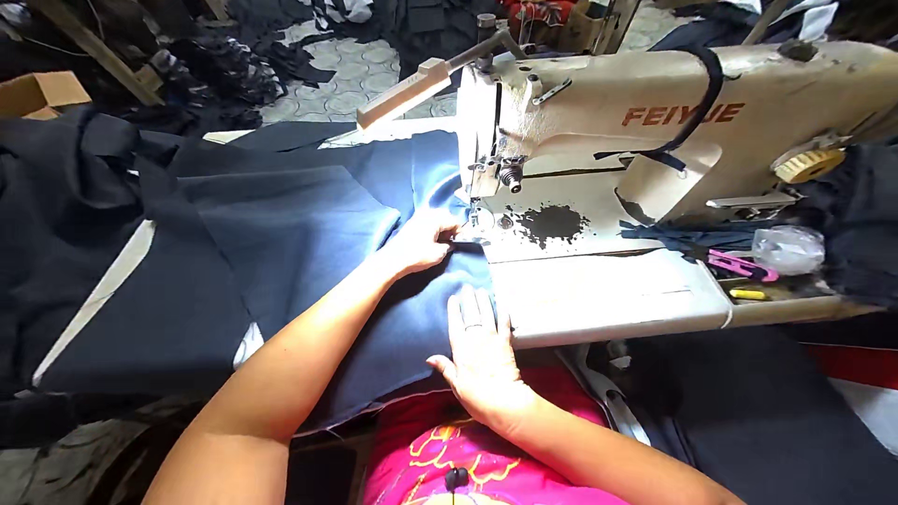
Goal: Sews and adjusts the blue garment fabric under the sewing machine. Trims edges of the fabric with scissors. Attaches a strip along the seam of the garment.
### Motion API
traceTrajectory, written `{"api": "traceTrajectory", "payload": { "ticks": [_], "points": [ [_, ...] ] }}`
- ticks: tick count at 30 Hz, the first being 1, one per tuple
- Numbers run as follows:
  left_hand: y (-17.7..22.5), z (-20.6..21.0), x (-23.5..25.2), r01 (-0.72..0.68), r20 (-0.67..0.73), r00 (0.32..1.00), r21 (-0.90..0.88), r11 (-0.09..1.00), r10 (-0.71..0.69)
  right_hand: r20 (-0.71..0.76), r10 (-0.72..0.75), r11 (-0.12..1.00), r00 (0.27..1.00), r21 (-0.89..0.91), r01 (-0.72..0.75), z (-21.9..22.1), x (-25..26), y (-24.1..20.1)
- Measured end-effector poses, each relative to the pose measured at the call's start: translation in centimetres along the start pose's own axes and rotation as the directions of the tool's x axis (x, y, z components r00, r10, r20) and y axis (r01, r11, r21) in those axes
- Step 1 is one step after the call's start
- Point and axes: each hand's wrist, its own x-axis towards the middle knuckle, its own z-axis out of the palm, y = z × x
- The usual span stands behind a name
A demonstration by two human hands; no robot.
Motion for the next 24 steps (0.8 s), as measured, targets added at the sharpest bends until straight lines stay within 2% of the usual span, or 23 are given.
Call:
{"api": "traceTrajectory", "payload": {
  "ticks": [2,5,8,12,14,17,19,22,24],
  "points": [
    [-0.7,0.5,-1.0,-0.179,-0.188,0.968,-0.069,0.982,0.163,-0.044,-0.005,1.000,0.999,0.003,0.005,0.2,-0.1,0.0],
    [-1.2,0.9,-2.2,-0.339,-0.364,0.889,-0.119,0.933,0.277,-0.165,-0.036,0.999,0.986,-0.004,0.035,0.9,-0.3,0.0],
    [-1.3,1.0,-2.9,-0.394,-0.439,0.845,-0.128,0.910,0.305,-0.244,-0.053,0.999,0.968,-0.015,0.051,1.4,-0.3,0.1],
    [-1.4,1.2,-2.9,-0.419,-0.463,0.830,-0.149,0.895,0.311,-0.293,-0.059,0.998,0.954,-0.025,0.054,1.8,-0.2,0.2],
    [-1.2,1.2,-2.6,-0.361,-0.460,0.847,-0.131,0.923,0.266,-0.318,-0.069,0.998,0.945,-0.037,0.060,2.0,-0.3,0.3],
    [0.0,0.8,-2.6,-0.096,-0.367,0.923,0.068,0.993,0.115,-0.303,-0.077,0.997,0.950,-0.039,0.068,1.8,-0.6,0.5],
    [1.1,0.9,-2.8,0.037,-0.309,0.950,0.213,0.976,0.032,-0.367,-0.108,0.994,0.924,-0.013,0.111,1.2,-0.5,1.2],
    [2.6,1.9,-3.8,0.195,-0.111,0.980,0.348,0.917,-0.166,-0.525,-0.133,0.984,0.840,0.029,0.174,-0.3,0.9,2.8],
    [3.3,2.7,-4.3,0.234,0.022,0.965,0.369,0.899,-0.261,-0.494,-0.124,0.985,0.861,0.043,0.166,-1.5,2.5,4.0]
  ]
}}
